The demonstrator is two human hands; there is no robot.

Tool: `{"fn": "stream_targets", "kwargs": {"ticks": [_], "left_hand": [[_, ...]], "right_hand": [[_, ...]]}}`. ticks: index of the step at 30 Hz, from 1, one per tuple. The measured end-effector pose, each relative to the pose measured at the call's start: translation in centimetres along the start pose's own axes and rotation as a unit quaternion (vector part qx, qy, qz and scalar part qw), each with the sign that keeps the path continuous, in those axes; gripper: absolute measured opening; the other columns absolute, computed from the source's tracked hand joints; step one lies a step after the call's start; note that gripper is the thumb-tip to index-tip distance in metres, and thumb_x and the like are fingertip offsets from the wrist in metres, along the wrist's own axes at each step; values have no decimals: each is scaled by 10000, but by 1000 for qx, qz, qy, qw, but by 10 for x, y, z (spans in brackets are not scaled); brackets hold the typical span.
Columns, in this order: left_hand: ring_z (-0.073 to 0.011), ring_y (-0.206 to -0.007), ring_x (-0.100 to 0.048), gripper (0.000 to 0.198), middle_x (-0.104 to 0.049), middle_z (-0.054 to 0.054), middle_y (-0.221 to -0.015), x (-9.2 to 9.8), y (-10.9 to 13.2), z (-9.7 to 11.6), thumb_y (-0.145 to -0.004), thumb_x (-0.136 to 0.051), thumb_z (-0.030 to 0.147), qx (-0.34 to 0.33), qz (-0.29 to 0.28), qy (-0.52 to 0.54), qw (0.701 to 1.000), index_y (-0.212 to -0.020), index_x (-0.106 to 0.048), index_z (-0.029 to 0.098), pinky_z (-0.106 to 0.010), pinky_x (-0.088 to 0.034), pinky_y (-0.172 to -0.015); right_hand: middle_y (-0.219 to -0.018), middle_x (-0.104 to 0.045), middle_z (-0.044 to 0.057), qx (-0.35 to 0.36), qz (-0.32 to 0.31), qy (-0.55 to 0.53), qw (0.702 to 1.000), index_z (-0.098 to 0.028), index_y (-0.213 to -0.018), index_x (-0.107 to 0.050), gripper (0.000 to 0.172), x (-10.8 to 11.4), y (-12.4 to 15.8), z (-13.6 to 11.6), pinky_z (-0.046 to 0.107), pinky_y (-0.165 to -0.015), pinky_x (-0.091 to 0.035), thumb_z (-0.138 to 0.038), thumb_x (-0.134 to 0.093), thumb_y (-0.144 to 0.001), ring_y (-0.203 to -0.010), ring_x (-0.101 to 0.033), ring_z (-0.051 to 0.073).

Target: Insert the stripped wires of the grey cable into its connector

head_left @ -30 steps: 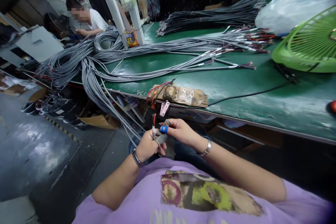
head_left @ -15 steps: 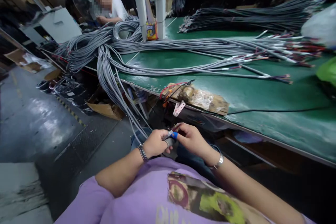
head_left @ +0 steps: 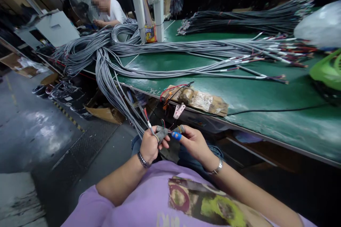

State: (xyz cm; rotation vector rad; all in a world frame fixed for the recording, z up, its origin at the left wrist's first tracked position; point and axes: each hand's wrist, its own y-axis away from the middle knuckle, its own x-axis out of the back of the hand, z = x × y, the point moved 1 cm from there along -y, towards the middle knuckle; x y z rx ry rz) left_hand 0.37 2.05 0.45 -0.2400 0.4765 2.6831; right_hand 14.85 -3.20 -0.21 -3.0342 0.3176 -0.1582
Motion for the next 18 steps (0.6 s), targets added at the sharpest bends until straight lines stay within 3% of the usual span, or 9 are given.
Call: {"fn": "stream_targets", "kwargs": {"ticks": [7,11,14,18], "left_hand": [[-66,-345,-493,285,-585,17,-515,-3,1,5,-673,-680,388,-2,-5,-8,1000,-626,-533,148,-174,-227,-318],[-56,-335,-477,307,-562,23,-483,-6,2,8,-685,-662,390,-2,-3,-52,999,-570,-506,153,-171,-233,-323],[-56,-324,-474,276,-571,24,-482,-10,3,8,-673,-656,366,3,-14,-71,997,-573,-506,157,-168,-231,-320],[-61,-316,-477,230,-578,23,-478,-12,2,6,-652,-655,323,8,-25,-69,997,-577,-515,157,-169,-223,-317]], "right_hand": [[-642,-580,3,-26,-18,-37,999,-170,-710,-629,295,6,1,0,257,-582,-422,-461,-647,-753,-604,-489,131],[-770,-635,28,-40,-26,-64,997,-177,-818,-633,294,10,-5,-6,266,-633,-452,-468,-606,-784,-691,-549,148],[-829,-652,31,-47,-53,-86,994,-179,-879,-628,320,9,-12,-15,287,-711,-466,-455,-677,-724,-767,-581,164],[-752,-645,12,-79,-102,-134,982,-166,-799,-633,331,5,-20,-22,290,-717,-458,-449,-732,-660,-716,-576,150]]}}
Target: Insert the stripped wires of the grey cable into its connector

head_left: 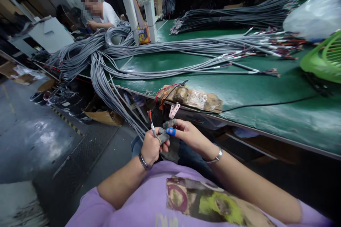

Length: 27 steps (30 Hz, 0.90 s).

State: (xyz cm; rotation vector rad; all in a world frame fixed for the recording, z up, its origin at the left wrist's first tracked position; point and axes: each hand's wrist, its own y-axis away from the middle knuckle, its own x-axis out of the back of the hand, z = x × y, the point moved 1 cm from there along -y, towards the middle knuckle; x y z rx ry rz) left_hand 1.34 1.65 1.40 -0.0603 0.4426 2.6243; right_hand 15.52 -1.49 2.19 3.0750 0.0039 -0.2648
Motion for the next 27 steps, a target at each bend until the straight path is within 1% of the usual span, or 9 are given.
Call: {"fn": "stream_targets", "kwargs": {"ticks": [4,8,12,15,17,20,22,24,27], "left_hand": [[-63,-309,-476,284,-564,26,-458,0,-1,0,-641,-675,358,21,-8,3,1000,-555,-484,165,-171,-210,-309],[-58,-311,-472,358,-559,26,-469,-1,-2,-1,-642,-691,448,29,-7,11,1000,-562,-493,161,-172,-204,-302],[-55,-306,-466,385,-555,26,-471,-1,-2,-2,-645,-700,477,24,-10,23,999,-565,-507,154,-171,-195,-294],[-53,-304,-468,372,-556,24,-470,1,-1,-2,-644,-702,456,26,-19,33,999,-556,-511,149,-170,-191,-294],[-53,-307,-473,344,-564,20,-474,4,-1,0,-645,-701,427,24,-21,42,999,-562,-523,145,-170,-191,-298],[-59,-302,-476,301,-570,17,-466,9,-2,4,-633,-702,378,23,-13,63,998,-566,-521,146,-168,-186,-294],[-66,-297,-479,283,-577,13,-461,11,-4,7,-621,-707,355,25,-16,76,997,-574,-520,148,-167,-185,-287],[-70,-296,-482,283,-582,8,-459,11,-6,10,-624,-710,352,20,-33,82,996,-580,-521,146,-165,-203,-287],[-71,-293,-478,284,-583,7,-458,7,-8,15,-644,-710,355,9,-54,83,995,-592,-529,142,-164,-217,-289]], "right_hand": [[-669,-621,-3,-18,31,-21,999,-166,-704,-623,311,0,-1,5,279,-670,-442,-445,-746,-641,-649,-544,134],[-651,-611,1,-33,88,-22,995,-169,-695,-636,299,-2,1,16,263,-592,-423,-432,-761,-629,-598,-513,123],[-616,-580,-7,-90,144,-137,976,-185,-665,-614,288,-2,-1,28,241,-508,-413,-409,-782,-598,-546,-500,112],[-591,-552,-13,-119,169,-209,956,-198,-651,-600,247,7,-5,35,237,-464,-424,-364,-778,-604,-506,-484,107],[-596,-548,-19,-128,174,-252,943,-209,-670,-600,211,15,-6,37,230,-458,-443,-331,-766,-622,-494,-477,100],[-614,-556,-21,-134,161,-293,933,-208,-701,-614,180,22,-4,38,211,-486,-475,-312,-753,-654,-513,-491,88],[-623,-568,-18,-132,159,-300,931,-197,-700,-622,196,24,-2,37,202,-496,-481,-343,-749,-671,-518,-496,81],[-644,-591,-13,-127,160,-300,932,-186,-711,-634,235,25,-3,34,196,-499,-480,-399,-733,-696,-517,-499,74],[-681,-623,-2,-122,141,-295,937,-179,-752,-657,295,25,-9,26,193,-494,-474,-473,-666,-759,-519,-514,71]]}}
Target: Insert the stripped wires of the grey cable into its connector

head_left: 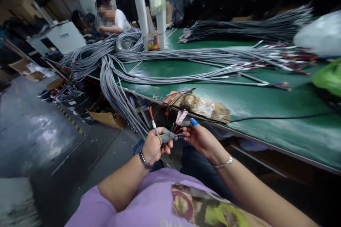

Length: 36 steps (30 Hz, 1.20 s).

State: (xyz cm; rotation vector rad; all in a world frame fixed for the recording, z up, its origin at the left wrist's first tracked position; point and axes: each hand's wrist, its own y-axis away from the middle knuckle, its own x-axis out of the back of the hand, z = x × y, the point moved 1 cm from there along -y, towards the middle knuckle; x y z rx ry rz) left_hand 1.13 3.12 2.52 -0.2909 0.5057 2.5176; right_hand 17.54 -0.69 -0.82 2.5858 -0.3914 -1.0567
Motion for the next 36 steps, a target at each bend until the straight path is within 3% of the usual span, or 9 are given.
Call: {"fn": "stream_targets", "kwargs": {"ticks": [5,9,12,22,36], "left_hand": [[-68,-291,-471,253,-586,5,-462,-9,-5,4,-649,-702,338,-8,-18,1,1000,-608,-560,132,-160,-219,-286],[-73,-288,-470,251,-582,4,-453,-13,-9,5,-636,-702,338,1,-15,7,1000,-609,-562,132,-160,-223,-283],[-73,-289,-471,247,-583,3,-455,-14,-11,4,-631,-699,332,3,-16,13,1000,-603,-555,133,-160,-222,-282],[-67,-289,-466,264,-583,3,-462,-18,-14,3,-653,-688,343,4,-19,25,999,-587,-535,139,-163,-214,-286],[-69,-287,-451,236,-571,-1,-460,-23,-15,-3,-636,-674,343,29,-12,8,999,-618,-585,125,-177,-201,-293]], "right_hand": [[-740,-655,26,-5,-79,3,997,-169,-838,-680,368,-16,-8,-16,198,-499,-457,-527,-609,-792,-549,-544,83],[-644,-618,9,15,-127,5,992,-149,-799,-674,389,-26,-11,-20,203,-487,-424,-534,-669,-736,-528,-512,85],[-594,-589,-8,44,-116,-6,992,-148,-738,-654,381,-28,-13,-18,199,-460,-389,-525,-702,-704,-498,-476,76],[-562,-592,-14,42,-80,-73,993,-159,-716,-679,306,-32,-16,-15,207,-473,-415,-461,-727,-705,-485,-479,81],[-537,-596,-23,40,-57,-82,994,-159,-651,-634,350,-31,-20,-10,205,-468,-447,-493,-732,-685,-460,-511,80]]}}
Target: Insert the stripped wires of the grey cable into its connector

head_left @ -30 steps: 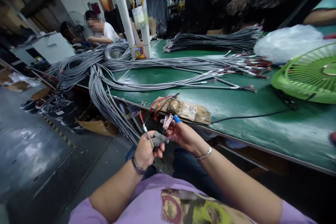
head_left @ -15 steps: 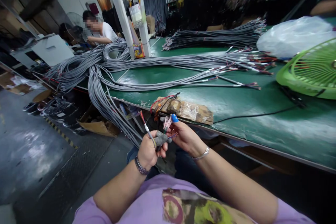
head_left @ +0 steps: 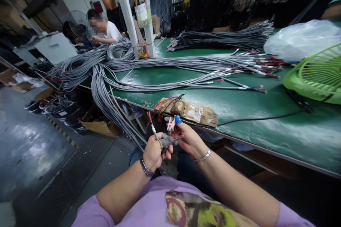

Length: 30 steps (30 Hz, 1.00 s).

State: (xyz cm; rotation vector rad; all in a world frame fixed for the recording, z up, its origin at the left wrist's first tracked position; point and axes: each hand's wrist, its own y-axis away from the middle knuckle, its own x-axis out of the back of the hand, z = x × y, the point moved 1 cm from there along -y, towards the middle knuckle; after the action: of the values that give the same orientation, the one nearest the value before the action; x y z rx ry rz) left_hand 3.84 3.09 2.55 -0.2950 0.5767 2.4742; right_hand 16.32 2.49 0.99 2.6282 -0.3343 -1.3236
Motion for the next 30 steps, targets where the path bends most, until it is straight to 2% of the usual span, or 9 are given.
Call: {"fn": "stream_targets", "kwargs": {"ticks": [6,12,16,21,26,30], "left_hand": [[-63,-291,-449,264,-567,5,-463,1,2,0,-636,-680,370,-1,7,-13,1000,-615,-572,130,-173,-199,-295],[-65,-290,-455,258,-569,6,-461,2,8,3,-660,-676,357,-26,8,-20,999,-599,-561,135,-174,-210,-297],[-68,-292,-461,273,-573,3,-462,1,16,-1,-665,-688,360,-27,12,-26,999,-584,-550,138,-176,-199,-300],[-67,-296,-462,299,-568,4,-459,2,20,-4,-678,-686,366,-48,28,-24,998,-557,-528,142,-180,-197,-308],[-69,-305,-467,301,-574,1,-470,3,16,0,-690,-673,372,-71,34,-12,997,-557,-529,143,-186,-214,-316],[-68,-306,-465,282,-582,4,-480,3,14,2,-680,-671,368,-67,37,-1,997,-574,-534,145,-186,-223,-318]], "right_hand": [[-595,-622,-11,-6,2,-5,1000,-164,-715,-640,358,0,1,1,211,-468,-449,-512,-722,-687,-495,-535,94],[-657,-626,4,-23,-53,5,998,-170,-782,-656,397,-1,9,-2,207,-482,-443,-564,-615,-764,-511,-524,89],[-711,-638,16,-52,-54,9,997,-170,-843,-665,371,-1,13,-7,209,-506,-465,-531,-596,-796,-553,-539,96],[-660,-616,5,-33,-33,30,998,-166,-793,-672,257,1,12,-7,207,-508,-461,-422,-656,-785,-549,-534,94],[-646,-612,10,5,-34,33,999,-174,-726,-662,348,-1,9,-4,223,-498,-447,-519,-646,-765,-534,-522,95],[-699,-649,30,-3,-34,38,999,-170,-732,-674,386,-3,5,-3,235,-516,-460,-553,-633,-761,-541,-530,95]]}}
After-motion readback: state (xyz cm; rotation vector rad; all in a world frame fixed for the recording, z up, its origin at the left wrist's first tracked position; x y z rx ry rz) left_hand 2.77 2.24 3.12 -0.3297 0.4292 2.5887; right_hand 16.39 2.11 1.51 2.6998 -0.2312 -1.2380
